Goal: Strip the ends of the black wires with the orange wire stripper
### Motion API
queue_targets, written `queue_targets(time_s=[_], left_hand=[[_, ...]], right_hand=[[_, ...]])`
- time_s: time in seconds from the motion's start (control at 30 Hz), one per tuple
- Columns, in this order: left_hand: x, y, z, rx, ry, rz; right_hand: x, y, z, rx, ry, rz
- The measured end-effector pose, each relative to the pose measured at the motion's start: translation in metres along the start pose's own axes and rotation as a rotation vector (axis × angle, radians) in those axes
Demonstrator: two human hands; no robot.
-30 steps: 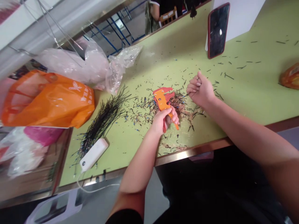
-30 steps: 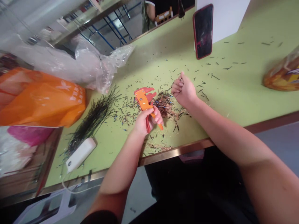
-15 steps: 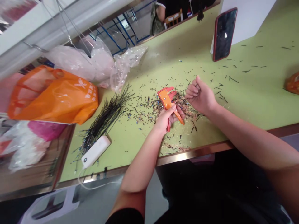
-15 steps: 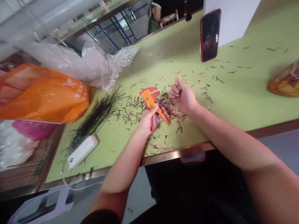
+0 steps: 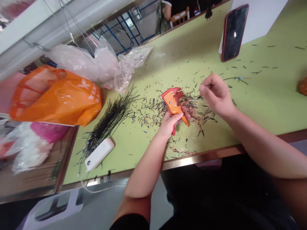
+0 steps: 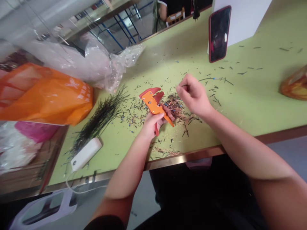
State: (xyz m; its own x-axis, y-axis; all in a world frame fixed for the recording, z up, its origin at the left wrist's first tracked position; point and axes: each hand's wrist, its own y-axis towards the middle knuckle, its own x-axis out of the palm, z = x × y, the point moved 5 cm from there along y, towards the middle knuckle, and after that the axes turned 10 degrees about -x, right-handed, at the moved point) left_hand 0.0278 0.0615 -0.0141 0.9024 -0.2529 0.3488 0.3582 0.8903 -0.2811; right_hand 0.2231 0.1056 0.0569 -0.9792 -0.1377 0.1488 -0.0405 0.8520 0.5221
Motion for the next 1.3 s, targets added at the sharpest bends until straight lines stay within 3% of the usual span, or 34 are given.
queue_targets(time_s=[0.13,0.23,0.4,0.57,0.77,0.9,1.13,1.3], left_hand=[[0.001,-0.002,0.005,0.023,0.011,-0.024],[0.002,-0.002,0.005,0.034,0.051,-0.032],[0.005,-0.002,0.006,0.074,0.098,-0.047],[0.006,-0.003,0.009,0.063,0.108,-0.071],[0.007,-0.004,0.011,0.076,0.063,-0.109],[0.009,-0.005,0.012,0.082,0.063,-0.109],[0.0,0.004,0.002,0.049,0.017,0.087],[-0.002,0.009,-0.003,0.029,-0.034,0.142]], right_hand=[[0.016,-0.009,0.003,0.047,-0.125,-0.21],[0.023,-0.014,0.006,0.087,-0.105,-0.246],[0.03,-0.019,0.006,0.009,-0.148,-0.277],[0.024,-0.017,0.005,-0.009,-0.183,-0.195],[0.003,-0.009,0.007,0.033,-0.139,0.048],[0.004,-0.006,0.016,0.105,-0.151,0.015],[0.018,-0.007,0.018,0.375,0.322,0.067],[0.024,-0.007,0.016,0.428,0.438,0.07]])
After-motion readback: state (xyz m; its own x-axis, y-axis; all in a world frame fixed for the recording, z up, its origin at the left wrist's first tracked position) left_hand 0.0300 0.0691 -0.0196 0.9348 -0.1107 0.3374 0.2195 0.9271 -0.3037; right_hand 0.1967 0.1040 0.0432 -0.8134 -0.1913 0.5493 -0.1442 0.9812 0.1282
